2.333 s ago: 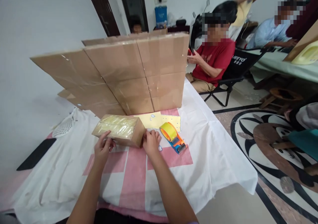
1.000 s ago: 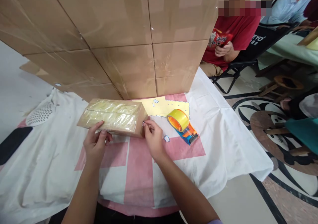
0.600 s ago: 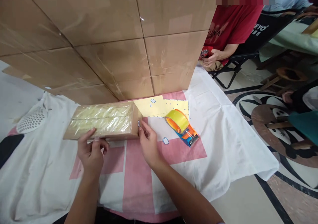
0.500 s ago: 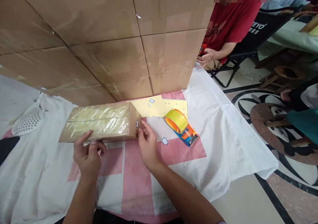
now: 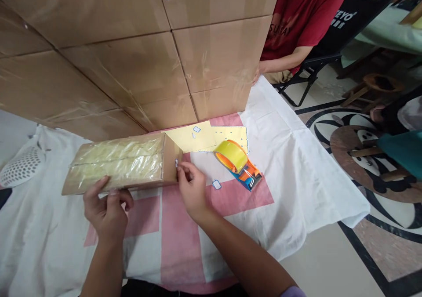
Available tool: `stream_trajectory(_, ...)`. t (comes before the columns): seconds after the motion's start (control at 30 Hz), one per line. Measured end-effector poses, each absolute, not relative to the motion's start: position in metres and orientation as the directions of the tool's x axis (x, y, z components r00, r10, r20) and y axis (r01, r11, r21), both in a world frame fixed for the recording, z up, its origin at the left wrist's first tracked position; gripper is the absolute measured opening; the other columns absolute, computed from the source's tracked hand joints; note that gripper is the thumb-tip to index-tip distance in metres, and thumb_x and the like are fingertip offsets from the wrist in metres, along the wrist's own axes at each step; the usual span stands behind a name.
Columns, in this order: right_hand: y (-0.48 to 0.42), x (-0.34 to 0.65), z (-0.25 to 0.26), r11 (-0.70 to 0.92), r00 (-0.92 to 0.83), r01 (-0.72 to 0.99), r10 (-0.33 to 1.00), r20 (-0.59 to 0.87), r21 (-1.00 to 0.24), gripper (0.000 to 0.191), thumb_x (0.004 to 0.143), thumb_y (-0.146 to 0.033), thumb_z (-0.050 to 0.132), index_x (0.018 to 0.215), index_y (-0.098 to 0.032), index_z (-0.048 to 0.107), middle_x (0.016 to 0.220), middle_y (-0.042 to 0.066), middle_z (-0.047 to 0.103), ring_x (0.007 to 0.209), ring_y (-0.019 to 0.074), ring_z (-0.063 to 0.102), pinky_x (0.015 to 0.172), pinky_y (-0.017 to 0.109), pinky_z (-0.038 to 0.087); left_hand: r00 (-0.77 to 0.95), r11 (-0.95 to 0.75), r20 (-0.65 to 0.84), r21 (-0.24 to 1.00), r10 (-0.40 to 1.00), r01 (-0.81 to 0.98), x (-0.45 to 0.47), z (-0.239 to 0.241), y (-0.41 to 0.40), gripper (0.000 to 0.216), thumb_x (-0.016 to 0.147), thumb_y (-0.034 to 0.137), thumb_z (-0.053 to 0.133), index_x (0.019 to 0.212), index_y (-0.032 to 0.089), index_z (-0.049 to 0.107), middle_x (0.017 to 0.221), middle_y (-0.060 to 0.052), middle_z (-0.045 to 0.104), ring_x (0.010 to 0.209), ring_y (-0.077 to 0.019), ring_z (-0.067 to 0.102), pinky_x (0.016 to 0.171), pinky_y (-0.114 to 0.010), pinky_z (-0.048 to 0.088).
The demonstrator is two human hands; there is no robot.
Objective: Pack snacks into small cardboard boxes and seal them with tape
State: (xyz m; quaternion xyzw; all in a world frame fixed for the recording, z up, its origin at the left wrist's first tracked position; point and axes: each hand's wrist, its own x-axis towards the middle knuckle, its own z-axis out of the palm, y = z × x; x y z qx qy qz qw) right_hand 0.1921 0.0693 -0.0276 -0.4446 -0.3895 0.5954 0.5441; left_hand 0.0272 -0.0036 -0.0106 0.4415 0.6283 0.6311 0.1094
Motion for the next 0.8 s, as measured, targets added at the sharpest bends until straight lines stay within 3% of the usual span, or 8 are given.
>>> stream_trajectory(0.3, 0.071, 0.1926, -0.0312, 0.082, -0.053, -0.104, 0.995, 0.088, -0.991, 0.013, 0.098, -0.03, 0.048, 0.09, -0.022, 0.054, 0.079, -0.001, 0.056, 0.072, 0.0143, 0.053, 0.066, 0.027, 0.041, -0.581, -0.208, 0.427, 0.89, 0.693, 0.406, 0.0271, -0.0086, -0.0025, 0.031, 0.094, 0.033, 0.063, 0.12, 0.018, 0.058, 0.048, 0.011, 0.05, 0.035, -0.0097, 0.047, 0.039, -0.022, 0.038)
stream_trajectory(0.8, 0.0725, 0.1953, -0.0254, 0.283, -0.022, -0.021, 0.959, 0.283, -0.959, 0.015, 0.1, -0.018, 0.041, 0.089, -0.022, 0.05, 0.09, 0.002, 0.053, 0.085, 0.0168, 0.053, 0.076, 0.029, 0.042, -0.574, -0.212, 0.418, 0.895, 0.704, 0.391, 0.0257, -0.0098, -0.0042, 0.032, 0.093, 0.027, 0.063, 0.122, 0.016, 0.058, 0.047, 0.012, 0.05, 0.036, -0.0096, 0.046, 0.039, -0.022, 0.038)
